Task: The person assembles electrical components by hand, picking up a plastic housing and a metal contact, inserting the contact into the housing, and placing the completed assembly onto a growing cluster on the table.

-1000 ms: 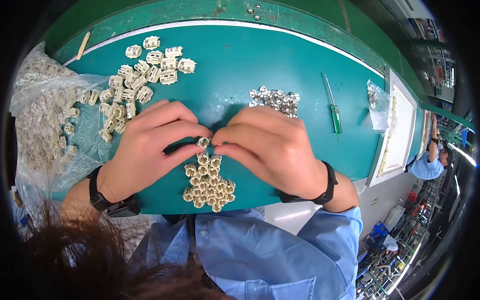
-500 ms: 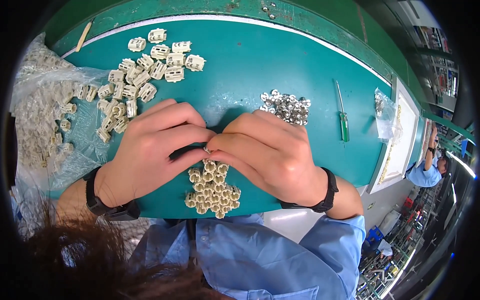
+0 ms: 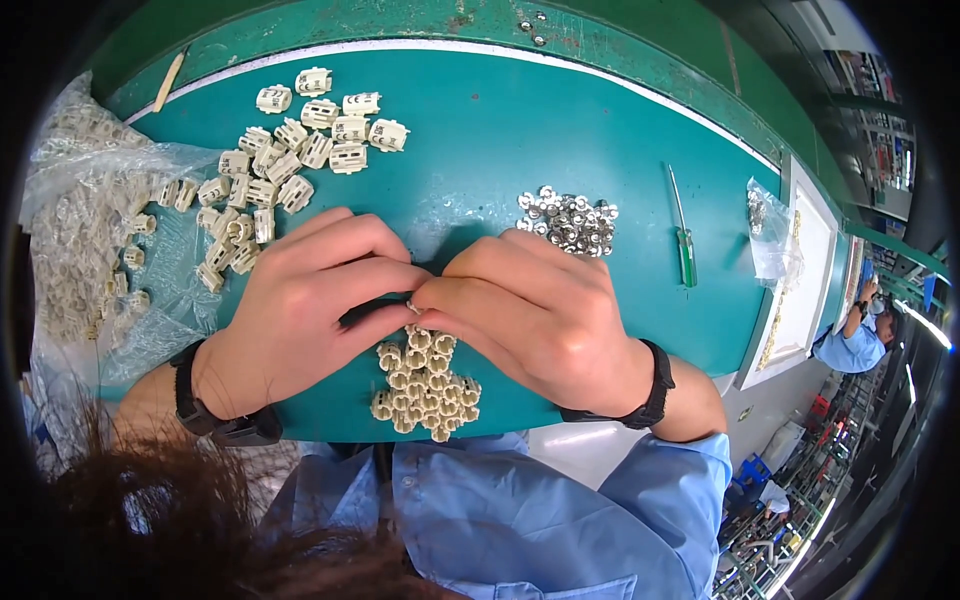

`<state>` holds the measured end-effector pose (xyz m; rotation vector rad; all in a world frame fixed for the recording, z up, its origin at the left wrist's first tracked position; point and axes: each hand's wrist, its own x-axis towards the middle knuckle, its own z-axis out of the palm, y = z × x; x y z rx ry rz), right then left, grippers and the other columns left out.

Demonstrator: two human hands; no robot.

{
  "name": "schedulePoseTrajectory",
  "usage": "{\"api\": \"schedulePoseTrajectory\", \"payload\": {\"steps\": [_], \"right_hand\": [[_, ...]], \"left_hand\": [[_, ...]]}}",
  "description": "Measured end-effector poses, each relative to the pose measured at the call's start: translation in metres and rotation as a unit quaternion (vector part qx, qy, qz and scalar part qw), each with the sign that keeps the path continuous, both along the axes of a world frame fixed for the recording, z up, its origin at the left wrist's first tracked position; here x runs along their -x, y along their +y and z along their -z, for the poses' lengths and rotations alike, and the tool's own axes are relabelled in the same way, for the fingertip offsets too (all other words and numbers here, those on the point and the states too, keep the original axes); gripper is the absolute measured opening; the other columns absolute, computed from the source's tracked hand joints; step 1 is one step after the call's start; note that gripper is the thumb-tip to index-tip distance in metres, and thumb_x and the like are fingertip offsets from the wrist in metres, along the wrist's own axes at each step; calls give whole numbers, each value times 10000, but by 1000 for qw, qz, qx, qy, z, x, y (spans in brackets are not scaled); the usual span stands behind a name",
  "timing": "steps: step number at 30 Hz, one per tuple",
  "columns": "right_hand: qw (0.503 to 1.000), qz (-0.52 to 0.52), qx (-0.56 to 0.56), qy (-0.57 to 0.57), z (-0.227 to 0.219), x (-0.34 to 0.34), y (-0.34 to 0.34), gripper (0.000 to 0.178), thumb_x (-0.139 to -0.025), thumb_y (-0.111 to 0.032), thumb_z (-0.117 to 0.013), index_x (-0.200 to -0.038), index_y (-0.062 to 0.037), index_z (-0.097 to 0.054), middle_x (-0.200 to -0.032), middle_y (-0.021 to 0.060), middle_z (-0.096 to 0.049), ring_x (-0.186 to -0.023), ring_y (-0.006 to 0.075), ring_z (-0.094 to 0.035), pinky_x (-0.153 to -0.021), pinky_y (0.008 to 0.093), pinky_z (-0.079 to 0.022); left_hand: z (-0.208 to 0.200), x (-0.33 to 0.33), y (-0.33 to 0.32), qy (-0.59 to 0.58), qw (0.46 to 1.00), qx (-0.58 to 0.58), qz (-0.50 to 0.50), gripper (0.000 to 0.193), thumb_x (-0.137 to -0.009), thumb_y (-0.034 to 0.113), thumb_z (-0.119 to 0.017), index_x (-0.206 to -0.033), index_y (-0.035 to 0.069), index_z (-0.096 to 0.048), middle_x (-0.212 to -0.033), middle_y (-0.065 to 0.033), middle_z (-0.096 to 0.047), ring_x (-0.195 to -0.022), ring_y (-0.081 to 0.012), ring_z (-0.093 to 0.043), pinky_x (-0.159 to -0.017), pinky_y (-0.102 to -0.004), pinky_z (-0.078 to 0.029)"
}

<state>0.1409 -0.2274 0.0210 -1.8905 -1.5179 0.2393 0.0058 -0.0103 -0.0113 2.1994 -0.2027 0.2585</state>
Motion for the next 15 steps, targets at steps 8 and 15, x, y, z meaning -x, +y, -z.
{"api": "schedulePoseTrajectory", "payload": {"steps": [8, 15], "right_hand": [[990, 15, 115, 78, -33, -39, -37, 236, -804, -106, -983, -1008, -69, -869, -928, 68, -781, -801, 270, -745, -684, 399, -582], [980, -5, 200, -6, -28, -30, -43, 201, -837, -152, -959, -986, -92, -838, -923, 64, -752, -815, 306, -746, -701, 421, -590]], "left_hand": [[-5, 4, 18, 18, 997, -21, 67, 344, -807, 79, -954, -1143, 98, -886, -1060, -33, -733, -893, -258, -685, -768, -383, -588], [-24, 11, 31, 51, 985, -79, 145, 430, -785, 99, -933, -1209, 96, -864, -1077, -49, -739, -912, -283, -700, -791, -421, -594]]}}
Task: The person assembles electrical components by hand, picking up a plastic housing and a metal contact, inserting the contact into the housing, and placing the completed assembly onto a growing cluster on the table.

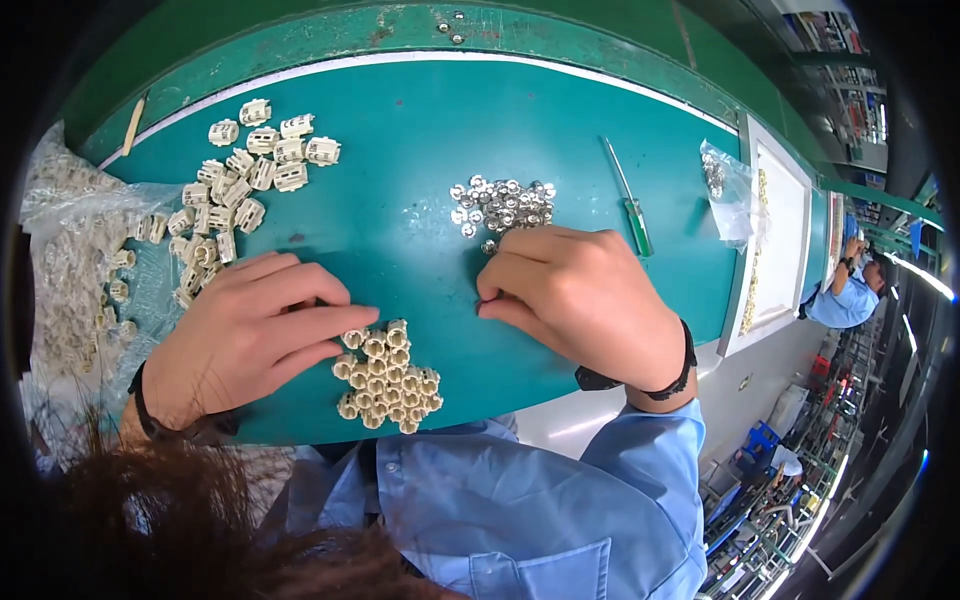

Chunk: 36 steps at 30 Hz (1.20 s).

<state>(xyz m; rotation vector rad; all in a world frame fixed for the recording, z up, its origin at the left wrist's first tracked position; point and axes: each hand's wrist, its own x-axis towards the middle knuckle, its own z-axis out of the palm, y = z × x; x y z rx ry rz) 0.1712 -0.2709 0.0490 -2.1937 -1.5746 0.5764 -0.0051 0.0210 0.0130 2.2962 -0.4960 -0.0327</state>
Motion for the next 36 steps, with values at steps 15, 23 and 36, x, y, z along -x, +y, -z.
{"api": "schedulePoseTrajectory", "payload": {"steps": [15, 23, 36], "right_hand": [[998, -14, -42, 38, 13, 8, 1, 200, -864, -125, -939, -1026, -83, -829, -971, 69, -750, -852, 300, -749, -746, 432, -604], [997, 4, -60, 48, 13, 7, 8, 201, -874, -116, -937, -1041, -76, -831, -965, 72, -747, -841, 293, -746, -739, 423, -599], [994, 11, -67, 81, 19, 4, 5, 154, -918, -45, -904, -1057, -41, -839, -979, 92, -777, -850, 289, -756, -741, 405, -597]], "left_hand": [[-67, 12, 31, 45, 940, -290, -173, 349, -725, 50, -927, -1033, 92, -769, -1007, -56, -740, -943, -314, -724, -793, -451, -590], [-58, 14, 26, -22, 937, -315, -149, 241, -773, 57, -862, -967, 99, -726, -960, -31, -679, -917, -258, -702, -744, -417, -591], [-49, 16, 16, 20, 973, -193, -125, 258, -862, -8, -881, -1106, 43, -816, -1104, -87, -738, -961, -294, -767, -807, -429, -639]]}}
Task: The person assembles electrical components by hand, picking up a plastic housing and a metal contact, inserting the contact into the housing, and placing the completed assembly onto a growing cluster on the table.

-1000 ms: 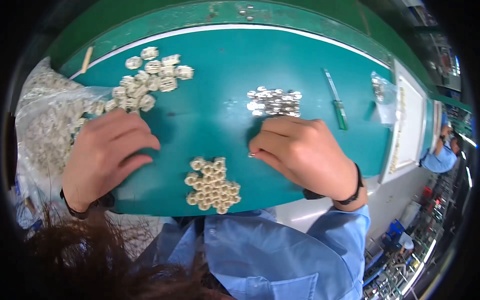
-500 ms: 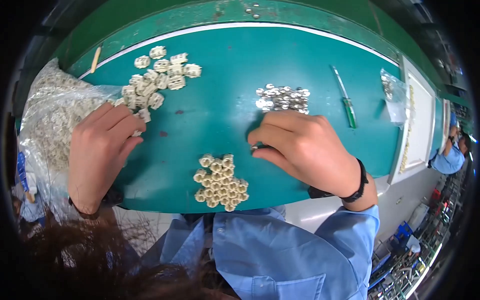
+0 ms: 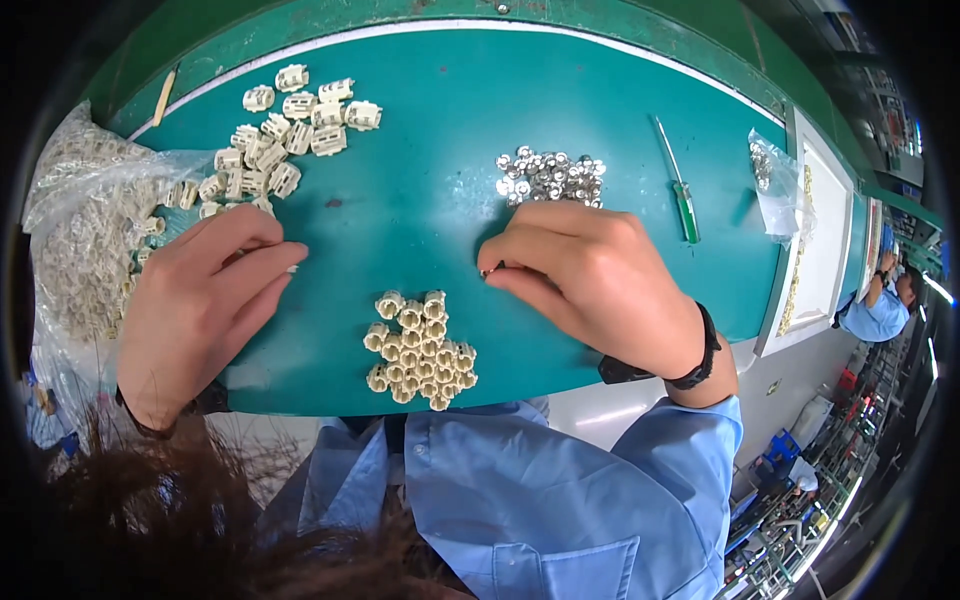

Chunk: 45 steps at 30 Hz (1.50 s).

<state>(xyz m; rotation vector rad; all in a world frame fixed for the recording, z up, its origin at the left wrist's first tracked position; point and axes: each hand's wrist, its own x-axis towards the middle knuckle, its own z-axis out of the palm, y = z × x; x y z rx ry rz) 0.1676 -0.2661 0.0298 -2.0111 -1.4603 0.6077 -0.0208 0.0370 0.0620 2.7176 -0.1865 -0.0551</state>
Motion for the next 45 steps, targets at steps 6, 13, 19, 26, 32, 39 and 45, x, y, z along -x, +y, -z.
{"api": "schedulePoseTrajectory", "payload": {"steps": [6, 13, 19, 26, 32, 39, 45], "right_hand": [[1000, 11, -7, 5, 0, 4, 0, 144, -925, -24, -897, -1059, -26, -843, -996, 98, -793, -868, 285, -764, -757, 399, -601], [1000, 6, -12, -22, 2, 8, 2, 159, -915, -28, -907, -1063, -34, -847, -985, 91, -781, -864, 280, -761, -757, 395, -604], [1000, 14, 2, -19, -1, 7, 2, 167, -900, -41, -920, -1052, -48, -849, -973, 79, -772, -843, 267, -752, -744, 394, -600], [999, -1, -6, -41, -1, 7, 1, 188, -874, -49, -936, -1041, -64, -852, -968, 70, -775, -836, 254, -752, -724, 392, -596], [999, 5, -29, -41, 2, 8, 4, 204, -866, -57, -952, -1044, -59, -852, -961, 66, -781, -830, 265, -757, -715, 397, -596], [993, 13, -113, -23, -1, 27, 28, 234, -848, -64, -977, -1048, -56, -856, -944, 58, -790, -782, 246, -749, -666, 386, -589], [991, 2, -130, -41, 7, 29, 35, 253, -845, -81, -987, -1064, -59, -861, -937, 54, -796, -765, 230, -737, -626, 366, -574]], "left_hand": [[18, -12, -9, -2, 992, 120, 50, 244, -890, -2, -885, -1121, 51, -828, -1130, -86, -751, -942, -286, -778, -801, -414, -638], [63, -26, -30, -97, 957, 269, 49, 294, -875, -1, -916, -1148, 97, -865, -1109, -46, -788, -939, -249, -771, -764, -352, -609], [59, -26, -26, -104, 971, 199, 80, 249, -869, -3, -930, -1091, 94, -875, -1136, -48, -823, -941, -234, -772, -751, -359, -611], [66, -26, -31, -97, 950, 292, 44, 216, -863, -20, -932, -1041, 81, -867, -1115, -43, -835, -930, -230, -792, -757, -352, -629], [69, -30, -24, -121, 954, 262, 81, 297, -839, 1, -952, -1106, 89, -857, -1034, -17, -848, -921, -228, -801, -758, -344, -628], [67, -31, -33, -123, 961, 238, 63, 488, -797, 29, -961, -1259, 123, -834, -1021, 1, -842, -867, -217, -776, -735, -351, -613], [68, -30, -32, -121, 966, 219, 59, 591, -781, 41, -957, -1344, 138, -808, -997, 15, -827, -832, -210, -759, -712, -351, -598]]}}
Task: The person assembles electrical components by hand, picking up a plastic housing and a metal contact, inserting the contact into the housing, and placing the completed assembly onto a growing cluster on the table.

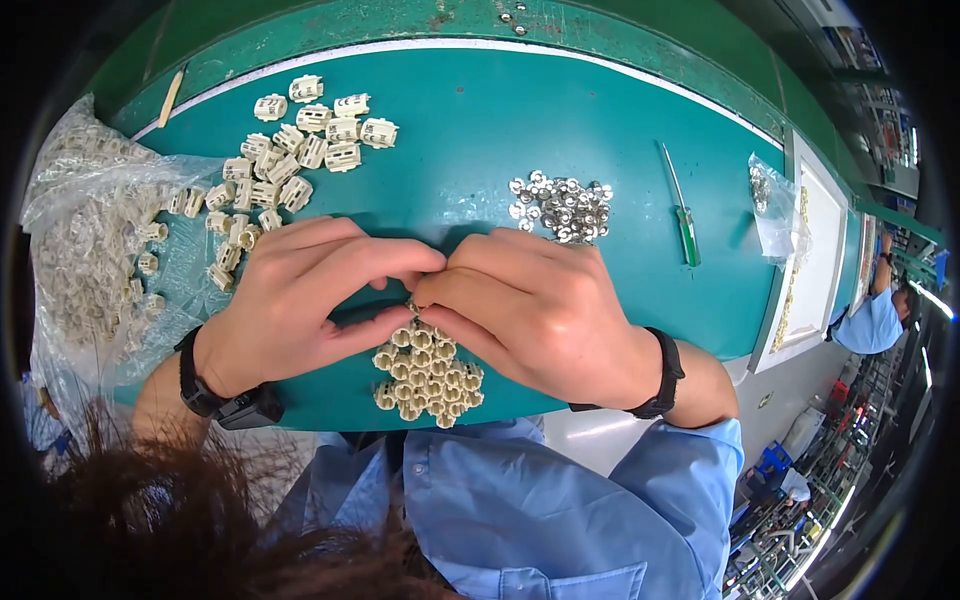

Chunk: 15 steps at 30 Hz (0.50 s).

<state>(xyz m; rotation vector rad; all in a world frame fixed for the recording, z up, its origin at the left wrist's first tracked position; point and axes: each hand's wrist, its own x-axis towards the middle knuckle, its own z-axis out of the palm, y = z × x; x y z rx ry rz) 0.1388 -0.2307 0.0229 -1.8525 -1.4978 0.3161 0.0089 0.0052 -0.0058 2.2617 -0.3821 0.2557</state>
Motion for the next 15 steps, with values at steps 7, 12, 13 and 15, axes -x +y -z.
{"api": "schedulePoseTrajectory", "payload": {"steps": [7, 12, 13, 15], "right_hand": [[1000, -7, -1, 1, 2, 0, 0, 251, -846, -85, -985, -1063, -55, -863, -931, 50, -790, -771, 233, -737, -641, 371, -572], [1000, -13, 4, -2, 1, 0, -1, 252, -843, -86, -983, -1063, -53, -866, -936, 55, -790, -778, 238, -742, -655, 371, -572], [1000, -13, 3, -2, 1, 0, -1, 252, -843, -86, -983, -1063, -53, -866, -936, 55, -790, -778, 238, -742, -655, 371, -572], [1000, -11, 2, 1, 2, 0, -1, 256, -840, -90, -985, -1065, -54, -867, -933, 59, -787, -775, 244, -738, -656, 377, -571]], "left_hand": [[2, 1, 0, 0, 1000, 3, 0, 598, -789, 50, -955, -1359, 144, -801, -990, 22, -824, -811, -207, -749, -703, -351, -586], [1, 1, -2, -2, 1000, 2, -2, 595, -795, 54, -954, -1361, 149, -798, -989, 30, -823, -806, -207, -747, -711, -354, -585], [1, 1, -2, -2, 1000, 2, -2, 595, -795, 54, -954, -1361, 149, -798, -989, 30, -823, -806, -207, -747, -711, -354, -585], [1, 0, -1, -2, 1000, 1, 0, 595, -796, 58, -956, -1362, 152, -797, -986, 32, -822, -809, -206, -748, -710, -353, -584]]}}
